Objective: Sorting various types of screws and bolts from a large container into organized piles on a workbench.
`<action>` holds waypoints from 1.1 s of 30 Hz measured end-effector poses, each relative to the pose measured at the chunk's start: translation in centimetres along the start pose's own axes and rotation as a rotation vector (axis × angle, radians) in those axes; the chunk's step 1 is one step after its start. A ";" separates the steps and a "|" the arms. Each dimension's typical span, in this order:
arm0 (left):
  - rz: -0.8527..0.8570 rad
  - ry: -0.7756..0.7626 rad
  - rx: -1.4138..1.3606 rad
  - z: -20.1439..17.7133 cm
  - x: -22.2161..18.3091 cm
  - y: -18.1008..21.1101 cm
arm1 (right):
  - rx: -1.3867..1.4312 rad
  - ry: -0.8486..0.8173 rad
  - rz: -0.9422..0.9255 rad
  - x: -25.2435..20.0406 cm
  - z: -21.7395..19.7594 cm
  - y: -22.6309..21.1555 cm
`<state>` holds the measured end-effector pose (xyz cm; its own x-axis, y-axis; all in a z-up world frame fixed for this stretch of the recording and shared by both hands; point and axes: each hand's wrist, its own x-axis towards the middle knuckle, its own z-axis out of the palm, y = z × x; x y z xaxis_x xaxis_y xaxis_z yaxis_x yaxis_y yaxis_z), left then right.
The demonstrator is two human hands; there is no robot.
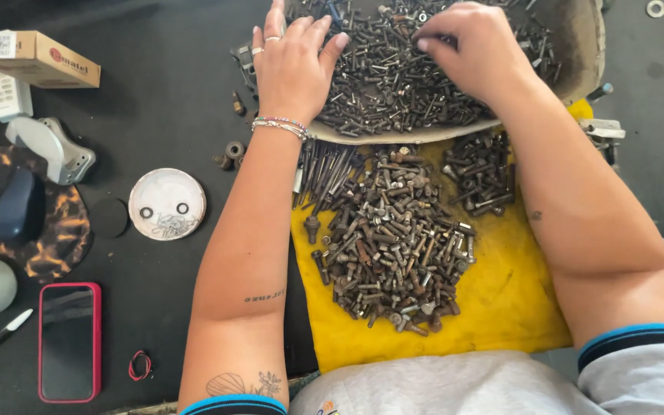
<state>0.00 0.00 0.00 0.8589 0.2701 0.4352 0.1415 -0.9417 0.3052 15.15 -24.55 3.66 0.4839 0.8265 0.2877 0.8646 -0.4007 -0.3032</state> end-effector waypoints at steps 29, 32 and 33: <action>0.007 0.033 0.011 0.5 0.1 -0.2 | -0.221 0.160 -0.021 -1.2 1.3 4.2; 0.006 0.041 0.011 0.4 0.1 -0.1 | -0.204 0.174 -0.016 -1.1 1.6 4.4; -0.001 0.033 0.009 0.4 0.1 -0.1 | -0.219 0.129 0.034 -1.1 1.6 4.5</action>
<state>0.26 0.00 -0.36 0.8420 0.2771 0.4629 0.1468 -0.9433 0.2977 18.34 -26.60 0.51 0.5141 0.7595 0.3986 0.8495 -0.5150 -0.1144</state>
